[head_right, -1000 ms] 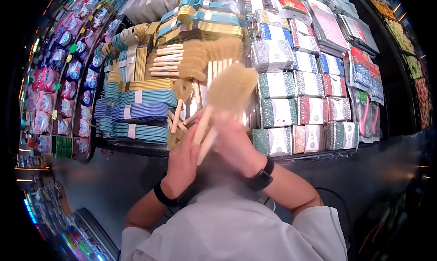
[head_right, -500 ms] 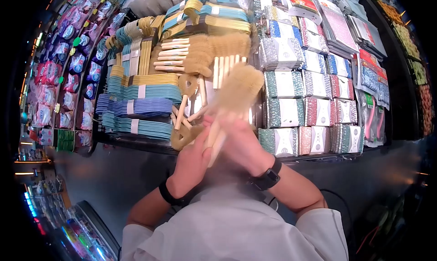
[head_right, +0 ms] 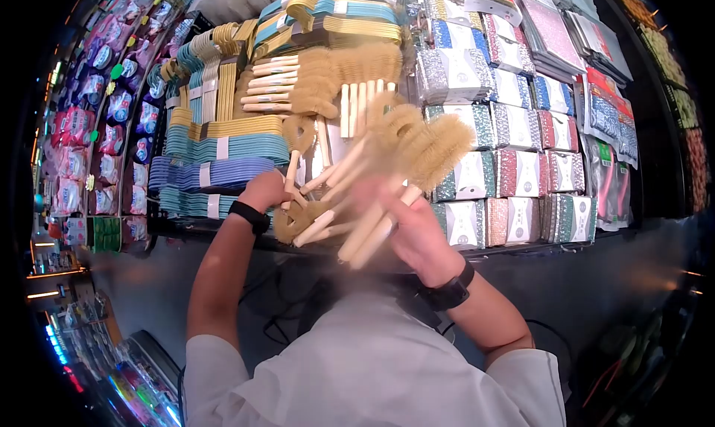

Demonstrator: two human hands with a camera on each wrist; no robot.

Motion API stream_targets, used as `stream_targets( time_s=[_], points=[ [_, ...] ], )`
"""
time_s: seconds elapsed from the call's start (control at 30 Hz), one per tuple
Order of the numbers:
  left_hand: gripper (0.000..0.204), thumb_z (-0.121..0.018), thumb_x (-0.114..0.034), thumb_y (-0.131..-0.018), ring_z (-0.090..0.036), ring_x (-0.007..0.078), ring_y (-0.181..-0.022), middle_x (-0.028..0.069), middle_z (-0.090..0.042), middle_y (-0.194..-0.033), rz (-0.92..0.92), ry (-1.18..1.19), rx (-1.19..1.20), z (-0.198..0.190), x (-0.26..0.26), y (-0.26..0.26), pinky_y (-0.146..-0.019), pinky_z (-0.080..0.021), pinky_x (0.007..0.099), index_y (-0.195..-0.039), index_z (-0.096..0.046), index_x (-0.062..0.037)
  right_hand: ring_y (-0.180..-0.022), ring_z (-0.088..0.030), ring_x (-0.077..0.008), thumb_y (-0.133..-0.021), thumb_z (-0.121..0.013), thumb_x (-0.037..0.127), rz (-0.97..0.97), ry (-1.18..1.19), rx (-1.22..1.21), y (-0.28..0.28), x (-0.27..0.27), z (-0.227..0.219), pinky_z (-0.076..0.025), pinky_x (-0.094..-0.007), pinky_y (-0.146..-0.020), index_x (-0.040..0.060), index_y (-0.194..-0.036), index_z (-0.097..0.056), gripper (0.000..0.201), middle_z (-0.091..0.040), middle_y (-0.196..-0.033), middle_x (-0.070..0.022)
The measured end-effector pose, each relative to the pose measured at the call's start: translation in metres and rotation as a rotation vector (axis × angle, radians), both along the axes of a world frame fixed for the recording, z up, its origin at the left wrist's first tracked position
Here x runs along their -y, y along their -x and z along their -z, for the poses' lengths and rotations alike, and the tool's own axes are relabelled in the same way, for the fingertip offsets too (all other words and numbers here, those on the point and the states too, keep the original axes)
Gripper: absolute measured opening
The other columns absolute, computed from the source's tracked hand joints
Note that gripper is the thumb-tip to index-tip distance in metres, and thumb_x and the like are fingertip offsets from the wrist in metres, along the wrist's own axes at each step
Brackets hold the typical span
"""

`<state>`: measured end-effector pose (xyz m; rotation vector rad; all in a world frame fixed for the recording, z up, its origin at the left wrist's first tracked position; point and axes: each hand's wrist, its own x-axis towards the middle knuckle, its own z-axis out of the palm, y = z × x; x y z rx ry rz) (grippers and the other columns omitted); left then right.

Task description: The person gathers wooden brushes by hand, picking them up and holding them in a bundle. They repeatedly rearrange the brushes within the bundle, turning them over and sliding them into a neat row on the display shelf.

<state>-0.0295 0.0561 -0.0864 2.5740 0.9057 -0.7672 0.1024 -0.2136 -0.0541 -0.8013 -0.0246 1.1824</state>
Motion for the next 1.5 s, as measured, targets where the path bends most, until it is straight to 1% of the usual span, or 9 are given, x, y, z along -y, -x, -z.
stream_targets(
  time_s=[0.2, 0.3, 0.33, 0.53, 0.6, 0.73, 0.83, 1.07, 1.5],
  points=[
    [0.03, -0.049, -0.025, -0.09, -0.061, 0.0396, -0.074, 0.0202, -0.063, -0.078, 0.234, -0.234, 0.253, 0.038, -0.021, 0.035, -0.068, -0.048, 0.0461, -0.091, -0.064, 0.0011, -0.118, -0.053, -0.0298, -0.096, -0.055, 0.023, -0.044, -0.013, -0.014, -0.005, 0.01, -0.011, -0.044, -0.0412, -0.103, -0.0039, -0.134, -0.039, 0.049, -0.049, -0.131, -0.0227],
    [0.026, -0.05, -0.023, -0.092, -0.06, 0.0323, -0.068, 0.0161, -0.06, -0.073, -0.277, -0.091, 0.673, 0.004, 0.001, 0.053, -0.065, -0.048, 0.0417, -0.098, -0.061, -0.0003, -0.117, -0.054, -0.0286, -0.096, -0.055, 0.023, -0.036, -0.022, -0.003, -0.003, 0.01, -0.007, -0.045, -0.0402, -0.1, -0.0018, -0.134, -0.04, 0.048, -0.05, -0.129, -0.0205],
    [0.024, -0.048, -0.021, -0.096, -0.053, 0.0161, -0.059, 0.0058, -0.051, -0.064, -0.449, 0.02, 0.775, -0.031, 0.028, 0.047, -0.055, -0.044, 0.0306, -0.101, -0.059, -0.0005, -0.116, -0.054, -0.0275, -0.096, -0.055, 0.023, -0.046, -0.024, -0.001, -0.002, 0.009, -0.007, -0.046, -0.0398, -0.099, -0.0009, -0.134, -0.04, 0.047, -0.051, -0.128, -0.0189],
    [0.035, -0.043, -0.021, -0.1, -0.034, 0.0003, -0.053, -0.0074, -0.037, -0.062, -0.701, 0.721, 1.093, -0.078, 0.112, 0.056, -0.049, -0.026, 0.0161, -0.124, -0.052, 0.0025, -0.11, -0.058, -0.0257, -0.096, -0.055, 0.017, -0.038, -0.022, -0.046, 0.016, -0.002, -0.026, -0.047, -0.0365, -0.099, -0.0035, -0.133, -0.042, 0.044, -0.056, -0.122, -0.0195],
    [0.036, -0.045, -0.018, -0.099, -0.042, 0.0034, -0.055, -0.003, -0.047, -0.064, -0.6, 0.628, 1.199, -0.083, 0.126, 0.052, -0.052, -0.034, 0.018, -0.129, -0.051, 0.0018, -0.112, -0.057, -0.0245, -0.096, -0.055, 0.016, -0.052, -0.077, -0.064, 0.02, -0.004, -0.027, -0.047, -0.0362, -0.099, -0.003, -0.133, -0.042, 0.043, -0.055, -0.124, -0.0172],
    [0.035, -0.048, -0.012, -0.096, -0.061, 0.014, -0.068, 0.0105, -0.065, -0.081, 0.064, 0.125, 1.118, -0.067, 0.148, 0.047, -0.064, -0.048, 0.0263, -0.128, -0.053, 0.001, -0.117, -0.054, -0.022, -0.095, -0.054, 0.013, -0.057, -0.197, -0.019, 0.028, -0.009, -0.037, -0.045, -0.0356, -0.1, -0.0012, -0.13, -0.042, 0.04, -0.054, -0.125, -0.0126],
    [0.034, -0.05, -0.009, -0.094, -0.067, 0.0218, -0.083, 0.0181, -0.067, -0.095, -0.122, 0.309, 0.991, -0.082, 0.158, 0.046, -0.075, -0.05, 0.0314, -0.126, -0.055, 0.0003, -0.117, -0.053, -0.0207, -0.095, -0.053, 0.012, -0.049, -0.194, -0.02, 0.029, -0.006, -0.037, -0.045, -0.0355, -0.1, 0.0004, -0.128, -0.043, 0.036, -0.053, -0.125, -0.0105],
    [0.036, -0.055, -0.008, -0.091, -0.064, 0.0357, -0.088, 0.0207, -0.064, -0.1, 0.069, 0.226, 1.044, -0.075, 0.156, 0.046, -0.076, -0.05, 0.0352, -0.126, -0.054, -0.0016, -0.12, -0.052, -0.0218, -0.097, -0.05, 0.012, -0.046, -0.173, -0.019, 0.028, 0.001, -0.038, -0.043, -0.0361, -0.102, 0.0007, -0.131, -0.04, 0.037, -0.053, -0.123, -0.0113],
    [0.041, -0.057, -0.005, -0.09, -0.056, 0.0362, -0.115, 0.0206, -0.057, -0.124, -0.028, 0.442, 0.899, -0.079, 0.169, 0.036, -0.092, -0.045, 0.0351, -0.129, -0.045, -0.0014, -0.118, -0.054, -0.0248, -0.095, -0.053, 0.011, 0.018, -0.084, -0.033, 0.027, 0.017, -0.024, -0.045, -0.0386, -0.1, -0.0012, -0.132, -0.042, 0.04, -0.053, -0.129, -0.0151]
  ],
)
